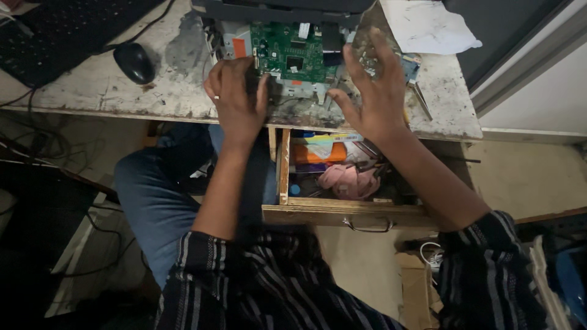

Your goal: The person works at a cluttered repair bench on a printer with its cover removed. They use a screwdriver to unscrew and detach a green circuit board, lift the board out, set it on the bench, and use a brush to clean the board and the printer interior while repositioning the board by hand.

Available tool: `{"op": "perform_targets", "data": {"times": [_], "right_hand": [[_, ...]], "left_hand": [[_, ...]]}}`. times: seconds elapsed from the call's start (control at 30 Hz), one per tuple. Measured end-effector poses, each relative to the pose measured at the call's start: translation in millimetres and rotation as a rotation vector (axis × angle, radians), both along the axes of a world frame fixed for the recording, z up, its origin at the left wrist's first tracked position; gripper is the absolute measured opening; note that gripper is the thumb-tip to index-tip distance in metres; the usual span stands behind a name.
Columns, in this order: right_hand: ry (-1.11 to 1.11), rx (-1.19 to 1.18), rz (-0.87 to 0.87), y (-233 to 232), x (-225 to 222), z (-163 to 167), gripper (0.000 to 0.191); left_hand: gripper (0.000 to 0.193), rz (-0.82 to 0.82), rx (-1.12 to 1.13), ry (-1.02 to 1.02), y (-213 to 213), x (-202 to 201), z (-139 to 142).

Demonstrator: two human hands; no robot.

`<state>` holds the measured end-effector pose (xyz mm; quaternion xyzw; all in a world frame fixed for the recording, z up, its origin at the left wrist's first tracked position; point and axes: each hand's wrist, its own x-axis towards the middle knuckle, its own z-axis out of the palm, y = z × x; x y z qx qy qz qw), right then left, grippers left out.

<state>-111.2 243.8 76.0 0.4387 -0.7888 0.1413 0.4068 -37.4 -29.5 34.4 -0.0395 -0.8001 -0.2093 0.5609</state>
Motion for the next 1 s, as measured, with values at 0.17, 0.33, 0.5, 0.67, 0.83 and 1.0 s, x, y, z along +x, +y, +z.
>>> {"op": "perform_targets", "data": {"times": [0.17, 0.33, 0.5, 0.67, 0.83, 1.0], "right_hand": [[0.017, 0.084, 0.052, -2.9, -0.3, 5.8, 0.088], [-0.056, 0.107, 0.048, -3.0, 1.5, 5.9, 0.093], [-0.061, 0.111, 0.025, -2.2, 0.7, 4.8, 0.09], [-0.095, 0.105, 0.023, -4.4, -0.7, 2.2, 0.088], [-0.117, 0.107, 0.04, -3.0, 1.0, 4.1, 0.085], [-0.132, 0.076, 0.071, -4.3, 3.3, 5.8, 0.081]], "left_hand": [[0.044, -0.009, 0.016, -0.023, 0.8, 0.0, -0.9], [0.044, -0.01, 0.034, -0.038, 2.0, 1.6, 0.9], [0.043, -0.017, 0.017, -0.039, 3.3, 4.9, 3.9], [0.043, -0.027, 0.02, -0.032, 3.2, 4.4, 3.2], [0.043, -0.026, 0.018, -0.037, 1.4, 3.5, 2.8], [0.044, -0.019, 0.008, -0.023, 1.8, 3.1, 1.1]]}}
